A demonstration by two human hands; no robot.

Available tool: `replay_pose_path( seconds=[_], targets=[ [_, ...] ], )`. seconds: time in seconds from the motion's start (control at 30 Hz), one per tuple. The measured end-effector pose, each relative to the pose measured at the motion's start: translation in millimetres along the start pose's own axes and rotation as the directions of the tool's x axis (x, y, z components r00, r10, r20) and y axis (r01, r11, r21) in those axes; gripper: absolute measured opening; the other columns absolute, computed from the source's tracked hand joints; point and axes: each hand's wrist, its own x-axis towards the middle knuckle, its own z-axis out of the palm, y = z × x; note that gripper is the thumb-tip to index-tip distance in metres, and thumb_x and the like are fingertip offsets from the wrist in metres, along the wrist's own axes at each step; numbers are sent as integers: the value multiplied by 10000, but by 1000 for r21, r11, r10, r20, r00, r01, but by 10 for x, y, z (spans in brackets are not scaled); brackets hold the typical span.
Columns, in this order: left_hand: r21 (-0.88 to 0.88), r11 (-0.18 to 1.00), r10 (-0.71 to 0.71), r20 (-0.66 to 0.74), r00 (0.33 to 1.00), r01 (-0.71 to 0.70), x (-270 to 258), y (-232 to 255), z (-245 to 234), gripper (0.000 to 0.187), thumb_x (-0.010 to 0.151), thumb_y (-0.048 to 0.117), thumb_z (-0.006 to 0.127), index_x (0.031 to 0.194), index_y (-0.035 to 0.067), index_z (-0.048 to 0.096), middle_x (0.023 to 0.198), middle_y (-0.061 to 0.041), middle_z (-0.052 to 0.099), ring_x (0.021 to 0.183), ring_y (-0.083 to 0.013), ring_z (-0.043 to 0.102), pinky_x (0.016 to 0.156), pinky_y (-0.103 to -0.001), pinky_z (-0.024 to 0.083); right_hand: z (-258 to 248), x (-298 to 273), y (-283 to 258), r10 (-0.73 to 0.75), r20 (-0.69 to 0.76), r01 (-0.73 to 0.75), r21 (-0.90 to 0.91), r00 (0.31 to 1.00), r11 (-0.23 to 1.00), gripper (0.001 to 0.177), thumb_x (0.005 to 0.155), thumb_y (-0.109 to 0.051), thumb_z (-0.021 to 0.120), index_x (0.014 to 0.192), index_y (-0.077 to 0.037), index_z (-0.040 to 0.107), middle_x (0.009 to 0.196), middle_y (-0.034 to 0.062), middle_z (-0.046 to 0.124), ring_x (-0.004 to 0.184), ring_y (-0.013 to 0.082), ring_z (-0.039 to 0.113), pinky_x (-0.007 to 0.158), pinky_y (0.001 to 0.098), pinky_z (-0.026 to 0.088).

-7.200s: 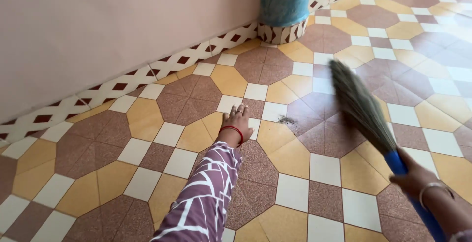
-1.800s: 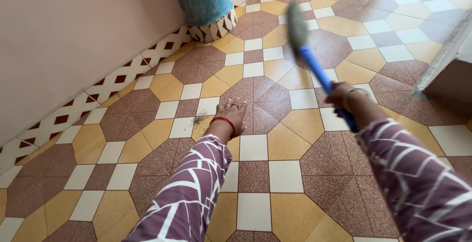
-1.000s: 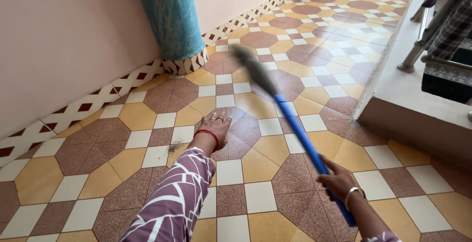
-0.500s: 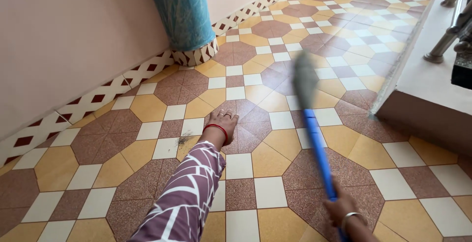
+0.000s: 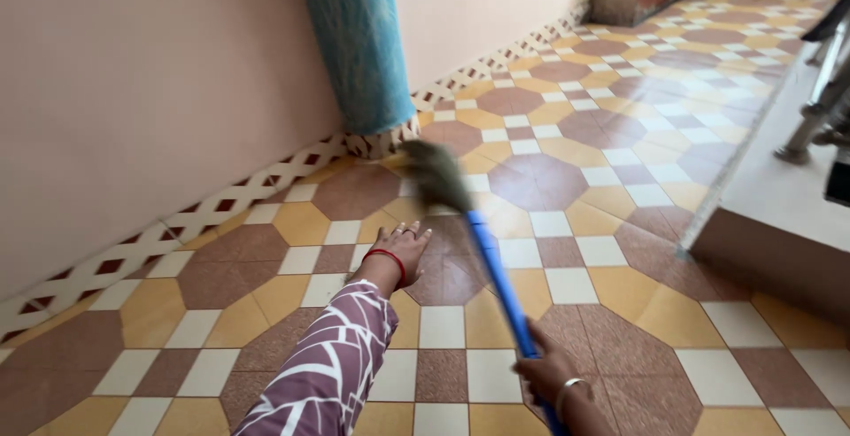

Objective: The person sweeps a tiled floor using a broom with a blue handle. They move the broom back and forth along the wall and around a cylindrical column, gathering debris into a small pile.

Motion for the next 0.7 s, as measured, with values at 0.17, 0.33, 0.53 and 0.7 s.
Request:
replay_pose_path(
  seconds=[0.17,0.33,0.53,0.7],
  targets=[
    [53,991,-123,57,991,120,-322,-413,24,769,946,287,674,1595,195,272,1673,-103,233,1540,-308,232,1230,-541,204,-446,634,283,51,-162,-49,16,985,999,973,849,47,687,1617,-397,286,749,154,587,534,248,555,477,433,502],
    [59,981,-189,113,975,183,-232,-721,102,754,953,226,649,1600,185,265,1683,-129,202,1543,-314,218,1238,-547,174,-452,958,503,51,-144,-84,-235,988,968,1008,852,54,694,1623,-411,242,801,151,648,571,245,629,525,404,534],
    [-78,982,-171,26,985,173,-9,-705,145,740,950,213,624,1600,161,275,1668,-146,226,1545,-330,209,1235,-583,163,-216,1166,287,-92,72,116,-563,993,818,1053,795,67,739,1586,-473,299,921,141,735,695,224,696,648,363,561],
    [-243,933,-274,2,962,266,-108,-898,229,780,909,281,666,1586,171,294,1670,-114,233,1545,-337,214,1237,-562,191,-370,1127,-478,-44,123,116,-672,991,732,1042,815,81,731,1581,-485,311,886,146,721,650,222,662,607,358,547]
  ],
)
